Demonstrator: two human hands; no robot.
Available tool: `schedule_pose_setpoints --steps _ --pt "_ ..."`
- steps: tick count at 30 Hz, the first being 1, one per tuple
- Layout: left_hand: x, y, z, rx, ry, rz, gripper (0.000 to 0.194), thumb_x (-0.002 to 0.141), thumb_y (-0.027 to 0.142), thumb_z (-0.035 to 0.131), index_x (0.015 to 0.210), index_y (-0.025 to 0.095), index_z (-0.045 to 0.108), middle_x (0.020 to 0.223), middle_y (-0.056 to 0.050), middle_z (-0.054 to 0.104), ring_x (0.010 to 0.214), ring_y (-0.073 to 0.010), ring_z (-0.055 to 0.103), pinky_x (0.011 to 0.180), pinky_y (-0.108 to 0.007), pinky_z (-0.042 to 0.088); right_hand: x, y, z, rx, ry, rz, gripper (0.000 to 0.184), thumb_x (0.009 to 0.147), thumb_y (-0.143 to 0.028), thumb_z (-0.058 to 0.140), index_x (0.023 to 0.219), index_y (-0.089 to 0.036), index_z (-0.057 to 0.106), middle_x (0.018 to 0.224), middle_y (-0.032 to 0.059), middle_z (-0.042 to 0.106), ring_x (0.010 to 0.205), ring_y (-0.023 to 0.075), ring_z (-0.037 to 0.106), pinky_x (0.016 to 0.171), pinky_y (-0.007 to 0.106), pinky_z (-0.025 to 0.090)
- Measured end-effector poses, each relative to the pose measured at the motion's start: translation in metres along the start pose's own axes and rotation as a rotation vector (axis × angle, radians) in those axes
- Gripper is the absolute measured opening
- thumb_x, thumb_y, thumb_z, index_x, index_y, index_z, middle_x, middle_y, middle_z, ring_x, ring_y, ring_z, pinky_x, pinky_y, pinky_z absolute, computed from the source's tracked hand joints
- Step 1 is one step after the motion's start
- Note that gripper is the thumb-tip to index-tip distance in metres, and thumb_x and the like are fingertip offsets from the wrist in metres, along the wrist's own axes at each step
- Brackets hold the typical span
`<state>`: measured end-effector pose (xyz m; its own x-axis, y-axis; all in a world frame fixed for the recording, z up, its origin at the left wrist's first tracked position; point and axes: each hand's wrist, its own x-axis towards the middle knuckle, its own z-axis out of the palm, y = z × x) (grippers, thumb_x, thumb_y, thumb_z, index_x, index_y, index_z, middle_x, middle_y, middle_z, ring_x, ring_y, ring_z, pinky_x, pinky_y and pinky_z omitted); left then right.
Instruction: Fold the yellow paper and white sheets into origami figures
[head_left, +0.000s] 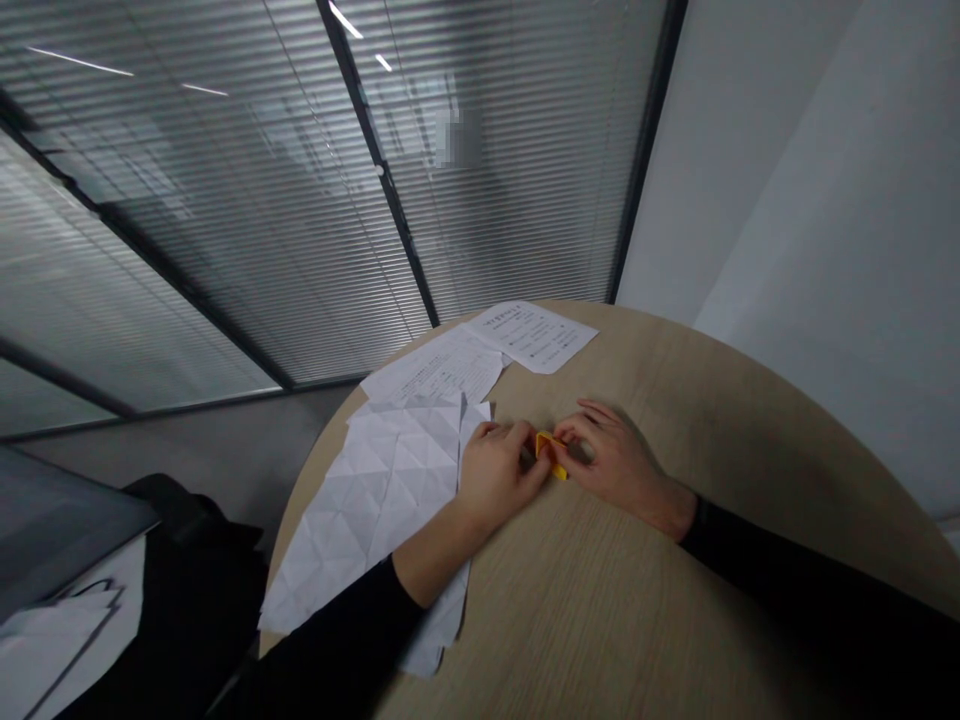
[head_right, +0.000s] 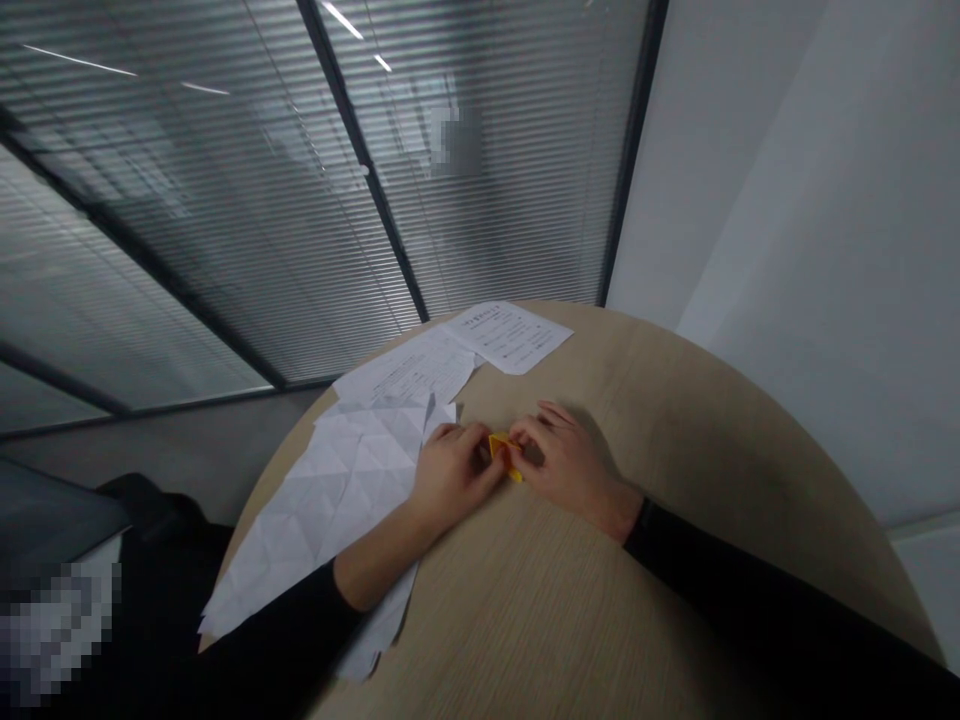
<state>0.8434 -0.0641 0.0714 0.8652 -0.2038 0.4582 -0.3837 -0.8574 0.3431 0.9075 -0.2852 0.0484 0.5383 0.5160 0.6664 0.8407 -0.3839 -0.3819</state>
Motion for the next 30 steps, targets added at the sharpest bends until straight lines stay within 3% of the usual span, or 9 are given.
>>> schedule_pose_setpoints --steps 4,7,11,16,22,27,30 --pt "-0.001 0.0 0.0 -0.044 0.003 -0.062 0.01 0.102 0.027 0.074 0.099 0.026 0.065 0.072 0.003 0.068 0.07 -0.023 0.068 0.09 -0.045 0.057 0.0 0.003 0.0 -0.006 -0.004 0.021 0.023 0.099 -0.014 0.075 0.107 -0.032 0.064 0.094 0.0002 0.08 0.092 0.0293 0.078 0.122 0.066 0.057" --pt "-0.001 -0.001 -0.002 -0.099 0.008 -0.082 0.011 0.101 0.023 0.072 0.105 0.027 0.064 0.073 0.004 0.069 0.072 -0.0233 0.068 0.094 -0.046 0.058 0.0 0.005 -0.002 0.03 -0.014 0.075 0.023 0.098 -0.012 0.073 0.108 -0.031 0.064 0.099 0.0024 0.08 0.098 0.0303 0.078 0.11 0.059 0.063" --pt "-0.001 -0.008 -0.002 -0.247 0.038 -0.042 0.011 0.105 0.021 0.063 0.114 0.027 0.063 0.092 -0.001 0.077 0.084 -0.0234 0.072 0.094 -0.044 0.06 0.002 0.007 -0.006 0.21 -0.001 0.132 0.015 0.106 -0.018 0.067 0.114 -0.031 0.07 0.11 0.0043 0.083 0.107 0.0289 0.08 0.098 0.047 0.067" --pt "0.002 -0.015 0.0 -0.481 0.014 -0.013 0.02 0.107 0.02 0.059 0.125 0.025 0.067 0.118 -0.008 0.08 0.1 -0.023 0.075 0.089 -0.039 0.063 0.002 0.014 -0.003 0.411 0.018 0.254 0.012 0.11 -0.03 0.066 0.116 -0.031 0.077 0.117 0.0036 0.087 0.111 0.0272 0.084 0.097 0.044 0.07" --pt "0.002 -0.015 -0.003 -0.593 -0.009 -0.046 0.03 0.099 0.013 0.063 0.125 0.023 0.075 0.12 -0.008 0.082 0.103 -0.0224 0.077 0.089 -0.037 0.064 0.001 0.015 -0.005 0.399 -0.005 0.252 0.015 0.109 -0.03 0.066 0.116 -0.032 0.08 0.118 0.003 0.089 0.111 0.0271 0.085 0.102 0.045 0.069" --pt "0.003 -0.013 -0.001 -0.633 0.005 -0.077 0.015 0.108 0.028 0.07 0.121 0.023 0.076 0.115 -0.007 0.082 0.096 -0.0202 0.076 0.087 -0.036 0.062 0.002 0.01 -0.009 0.4 -0.016 0.251 0.014 0.112 -0.033 0.067 0.117 -0.031 0.08 0.117 0.0043 0.088 0.113 0.0285 0.085 0.103 0.047 0.069" --pt "0.003 -0.014 0.003 -0.65 0.013 -0.125 0.021 0.106 0.033 0.077 0.124 0.023 0.074 0.116 -0.007 0.081 0.094 -0.0192 0.075 0.082 -0.033 0.06 0.002 0.012 -0.004 0.379 0.016 0.265 0.009 0.109 -0.038 0.073 0.113 -0.031 0.076 0.11 0.0032 0.086 0.104 0.0271 0.084 0.095 0.044 0.07"
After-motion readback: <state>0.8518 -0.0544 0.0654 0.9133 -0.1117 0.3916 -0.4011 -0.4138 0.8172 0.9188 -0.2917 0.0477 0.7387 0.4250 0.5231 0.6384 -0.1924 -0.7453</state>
